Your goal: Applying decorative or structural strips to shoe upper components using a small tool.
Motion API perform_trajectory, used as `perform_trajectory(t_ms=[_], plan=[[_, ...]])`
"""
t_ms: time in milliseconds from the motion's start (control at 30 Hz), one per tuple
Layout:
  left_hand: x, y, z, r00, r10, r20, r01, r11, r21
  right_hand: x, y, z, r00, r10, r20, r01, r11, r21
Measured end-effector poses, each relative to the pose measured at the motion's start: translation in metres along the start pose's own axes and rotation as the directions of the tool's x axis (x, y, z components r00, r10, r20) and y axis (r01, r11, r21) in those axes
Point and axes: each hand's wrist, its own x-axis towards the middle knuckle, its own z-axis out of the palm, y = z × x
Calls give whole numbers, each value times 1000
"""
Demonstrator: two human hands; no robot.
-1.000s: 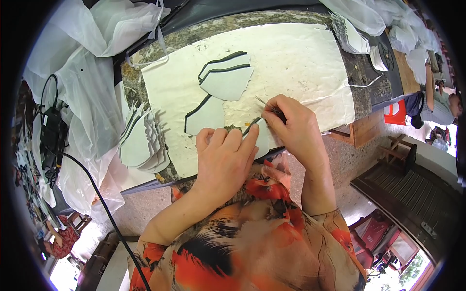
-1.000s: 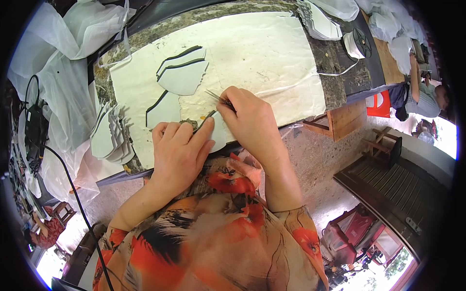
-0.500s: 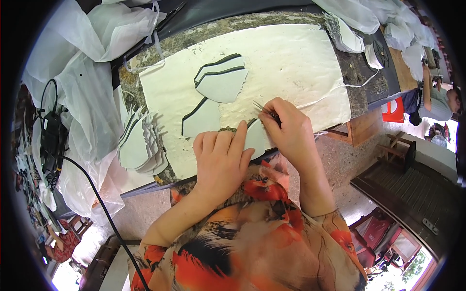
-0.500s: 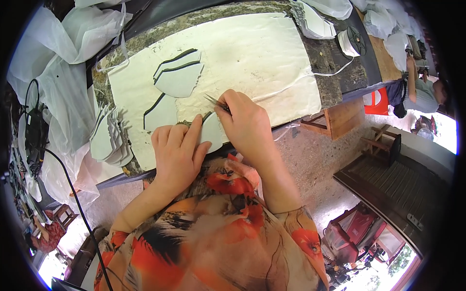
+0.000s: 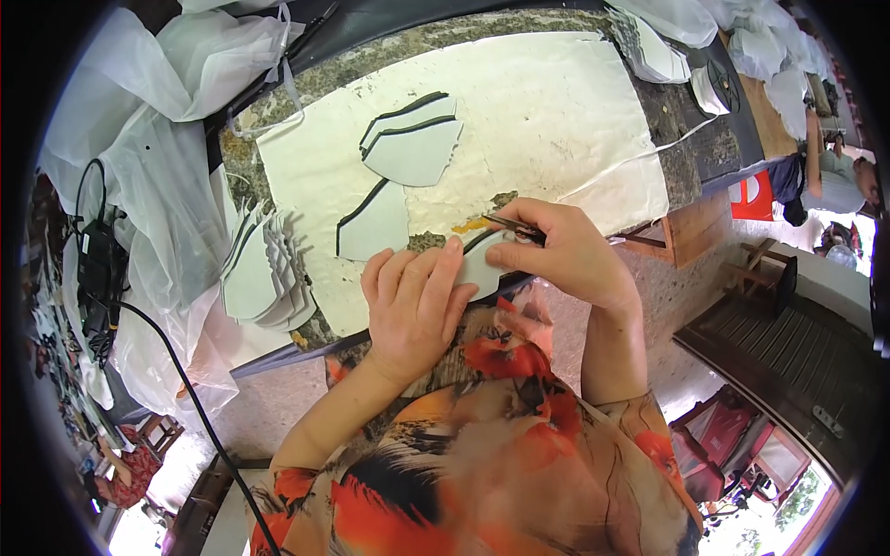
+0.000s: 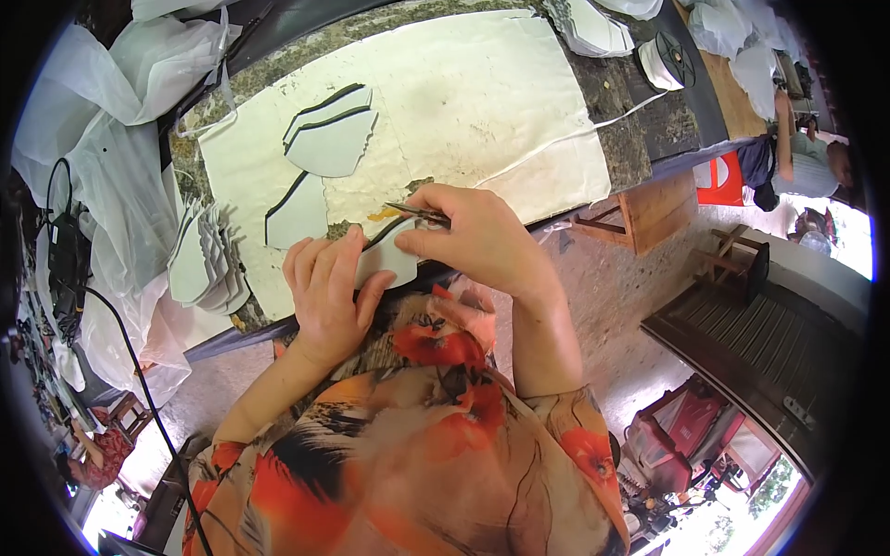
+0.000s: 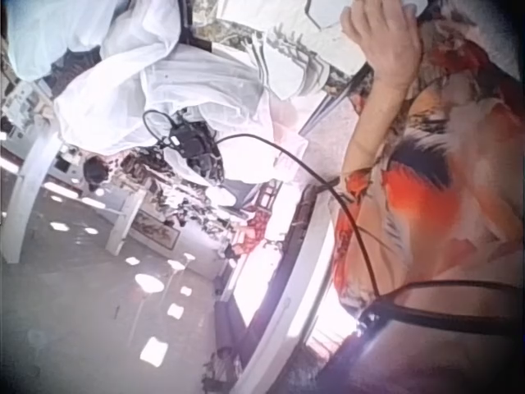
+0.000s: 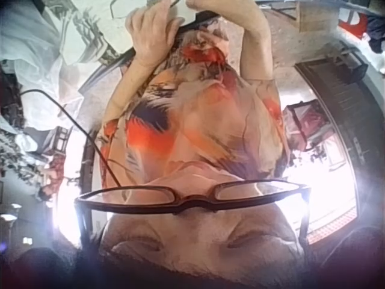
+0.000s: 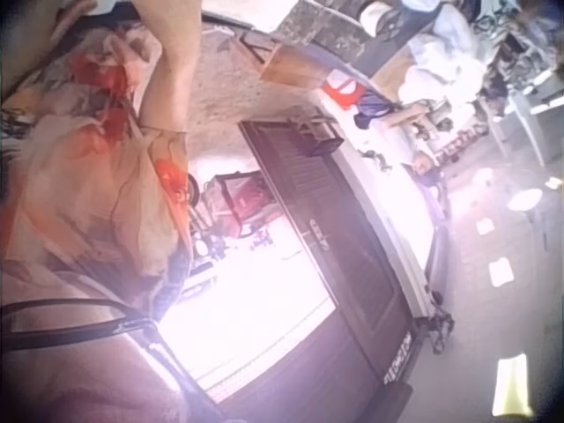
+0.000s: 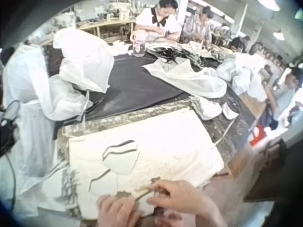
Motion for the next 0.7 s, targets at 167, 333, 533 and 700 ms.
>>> perform_trajectory(t_ms=[167,333,533,700], plan=[[26,7,-22,980,-156,120,173,974,-147,-3,3,2,998,-67,20,64,991,121],[37,-2,-32,845,-250,472,484,733,-478,-8,-4,3,996,-58,63,39,962,269],[55,-32,-63,561,-14,828,788,317,-528,-6,3,10,984,-87,154,35,949,312],[76,-28,-62,542,-139,829,757,508,-410,-2,1,21,963,-255,83,238,956,168]])
